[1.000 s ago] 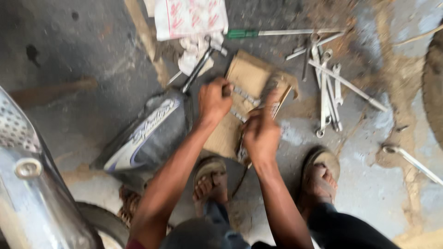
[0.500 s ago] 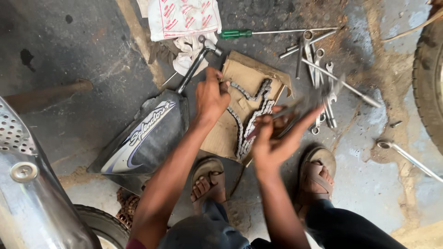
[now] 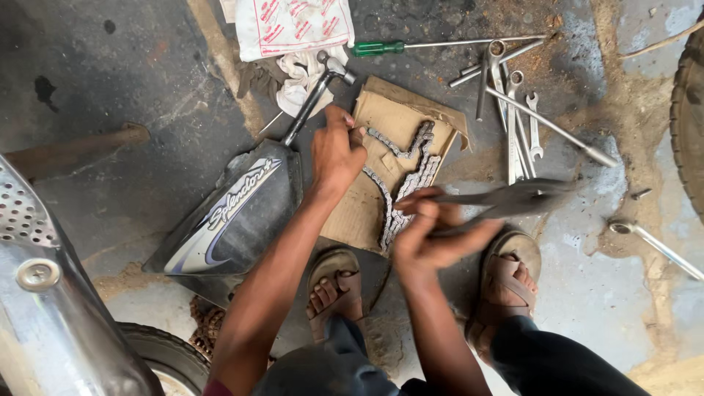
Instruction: The person removes a motorcycle chain from a plastic bag, uses pliers to cut a section, and then installs the chain onto the motorcycle's rear sprocket and front drive gear.
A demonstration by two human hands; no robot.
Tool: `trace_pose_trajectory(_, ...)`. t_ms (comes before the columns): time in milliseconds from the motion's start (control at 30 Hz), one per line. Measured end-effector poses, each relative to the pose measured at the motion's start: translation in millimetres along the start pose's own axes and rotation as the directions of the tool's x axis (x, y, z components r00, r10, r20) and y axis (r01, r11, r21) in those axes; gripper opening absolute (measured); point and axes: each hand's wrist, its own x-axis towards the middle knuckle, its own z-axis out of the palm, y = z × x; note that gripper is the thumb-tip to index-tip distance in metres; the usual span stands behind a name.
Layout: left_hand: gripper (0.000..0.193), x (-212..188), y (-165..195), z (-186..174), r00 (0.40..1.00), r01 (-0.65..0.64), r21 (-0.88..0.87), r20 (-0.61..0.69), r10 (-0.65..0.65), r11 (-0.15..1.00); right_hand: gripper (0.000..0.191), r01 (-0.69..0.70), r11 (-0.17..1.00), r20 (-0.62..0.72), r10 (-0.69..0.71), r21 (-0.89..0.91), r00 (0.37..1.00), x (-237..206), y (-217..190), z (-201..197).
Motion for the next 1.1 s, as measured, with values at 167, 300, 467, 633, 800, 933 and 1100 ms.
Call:
trace_pose_trajectory(167,0.025,-5,-2,-4,0.992,0.126,0.033,0.016,-0.127,0.991,0.090,-0.332,0.766,0.390,0.588,-0.551,0.709,-10,17,-1)
trace_pose_trajectory(300,0.026,-7,-8,0,0.999,0.051,0.007,0.007,-0.051,0.999,0.077,-0.535,0.788,0.208,0.603,-0.304,0.770,-5,-3,-11)
trace_pose_trajectory(467,0.024,-5,5,6,0.999,0.032,0.009,-0.005,-0.032,0.999,0.081,0.165,0.844,0.128,-0.116,-0.511,0.985,-5,-15,5)
trace_pose_trajectory(633,0.028,-10,6,-5,0.996,0.069,0.053,0.044,-0.071,0.996,0.084,-0.266,0.735,0.390,0.587,-0.624,0.709,-16,-8,4)
trace_pose_trajectory(800,0.027,-10,-5,0,1.000,-0.016,0.035,-0.023,0.016,0.999,0.077,-0.280,0.899,0.143,0.343,-0.335,0.929,-35,-7,-16)
trace_pose_trajectory(933,0.027,-11,2,3,1.000,-0.023,0.031,0.014,0.023,0.999,0.083,-0.197,0.934,0.146,0.249,-0.300,0.958,-39,-4,-10)
trace_pose_trajectory(1100,0.030,-6,8,-8,1.000,0.023,0.085,0.004,-0.023,0.996,0.081,-0.312,0.718,0.310,0.592,-0.622,0.744,-22,-7,-19)
